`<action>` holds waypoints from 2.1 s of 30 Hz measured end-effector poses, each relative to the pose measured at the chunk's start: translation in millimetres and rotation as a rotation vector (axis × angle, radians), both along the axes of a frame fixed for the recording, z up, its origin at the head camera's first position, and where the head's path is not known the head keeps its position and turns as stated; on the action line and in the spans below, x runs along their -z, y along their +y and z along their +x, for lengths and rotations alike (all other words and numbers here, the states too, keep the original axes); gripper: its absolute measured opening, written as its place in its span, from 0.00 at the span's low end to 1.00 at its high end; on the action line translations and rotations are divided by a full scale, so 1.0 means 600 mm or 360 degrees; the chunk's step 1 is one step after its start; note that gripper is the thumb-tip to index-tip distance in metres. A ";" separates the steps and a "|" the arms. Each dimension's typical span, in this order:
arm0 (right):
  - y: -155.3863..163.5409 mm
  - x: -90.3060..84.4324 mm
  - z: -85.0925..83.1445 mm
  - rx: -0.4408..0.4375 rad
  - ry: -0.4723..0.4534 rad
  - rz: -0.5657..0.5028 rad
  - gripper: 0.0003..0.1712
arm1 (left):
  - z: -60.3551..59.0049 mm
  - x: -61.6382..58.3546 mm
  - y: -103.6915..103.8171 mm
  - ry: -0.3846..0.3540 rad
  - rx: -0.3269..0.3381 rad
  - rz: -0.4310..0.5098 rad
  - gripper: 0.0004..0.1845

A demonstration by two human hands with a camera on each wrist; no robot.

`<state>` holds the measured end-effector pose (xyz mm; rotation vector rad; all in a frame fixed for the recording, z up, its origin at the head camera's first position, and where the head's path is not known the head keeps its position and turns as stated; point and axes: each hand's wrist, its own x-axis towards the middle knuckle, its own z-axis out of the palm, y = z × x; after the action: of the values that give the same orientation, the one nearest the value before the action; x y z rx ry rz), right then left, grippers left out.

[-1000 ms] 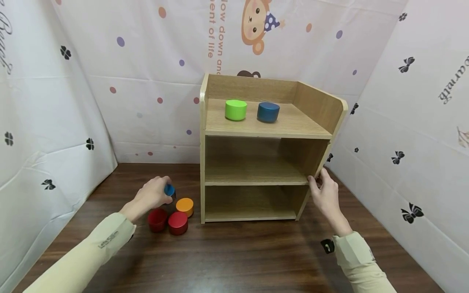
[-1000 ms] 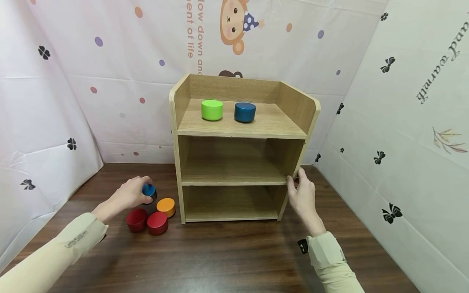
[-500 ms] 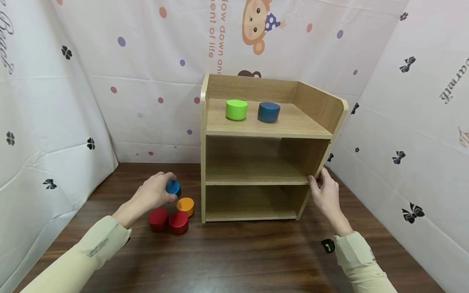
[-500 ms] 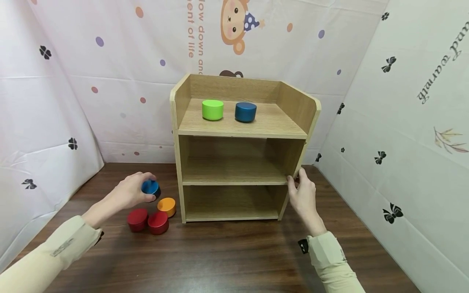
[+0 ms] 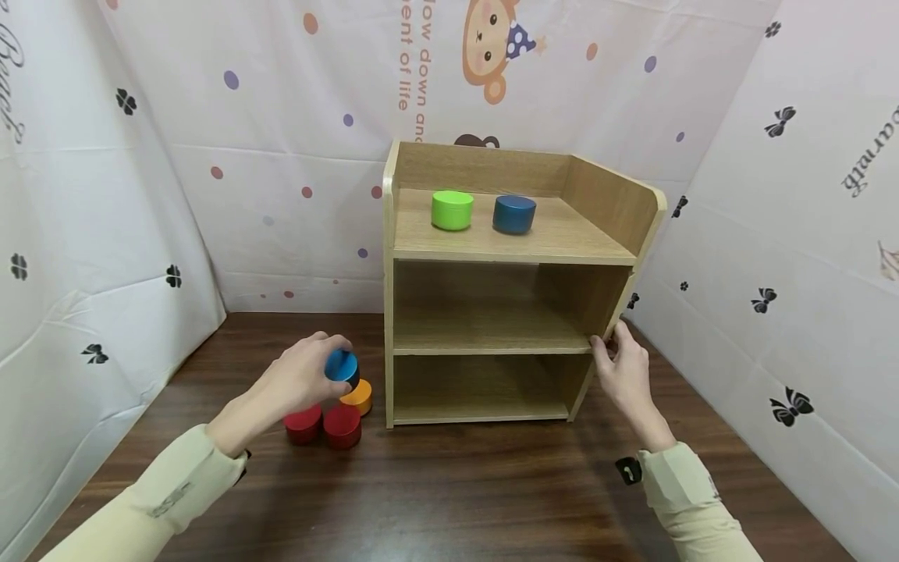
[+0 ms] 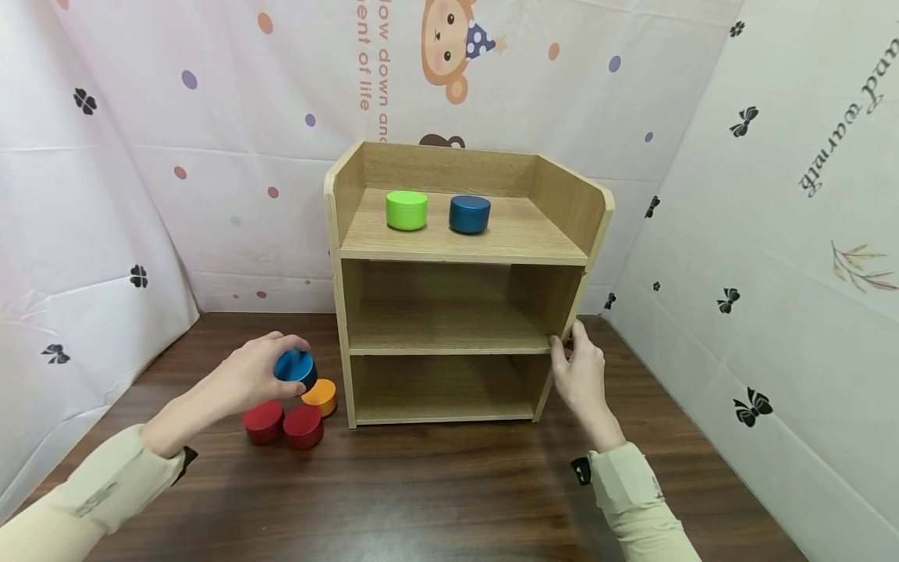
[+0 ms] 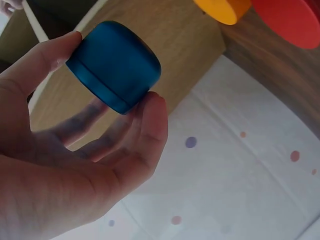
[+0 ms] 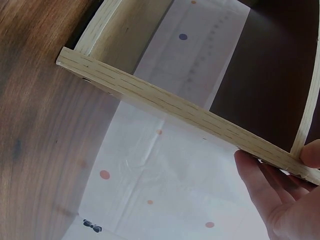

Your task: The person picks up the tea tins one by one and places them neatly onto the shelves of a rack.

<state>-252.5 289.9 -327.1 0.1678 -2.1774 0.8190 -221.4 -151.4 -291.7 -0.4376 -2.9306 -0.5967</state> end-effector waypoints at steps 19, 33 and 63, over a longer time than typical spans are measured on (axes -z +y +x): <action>-0.001 0.001 0.000 -0.0005 0.0025 0.0004 0.11 | 0.047 -0.044 0.049 0.0113 0.0170 -0.0016 0.25; -0.003 -0.005 0.006 -0.0011 0.0029 -0.0013 0.12 | 0.057 -0.083 0.106 0.0196 0.0362 0.0016 0.26; -0.001 0.001 -0.001 -0.0020 0.0030 -0.0022 0.13 | -0.014 -0.097 0.216 0.0239 0.0237 -0.0021 0.28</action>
<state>-253.0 289.3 -327.6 0.1817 -2.1543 0.8362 -229.7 -22.0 -233.7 -0.6757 -2.7778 -0.5365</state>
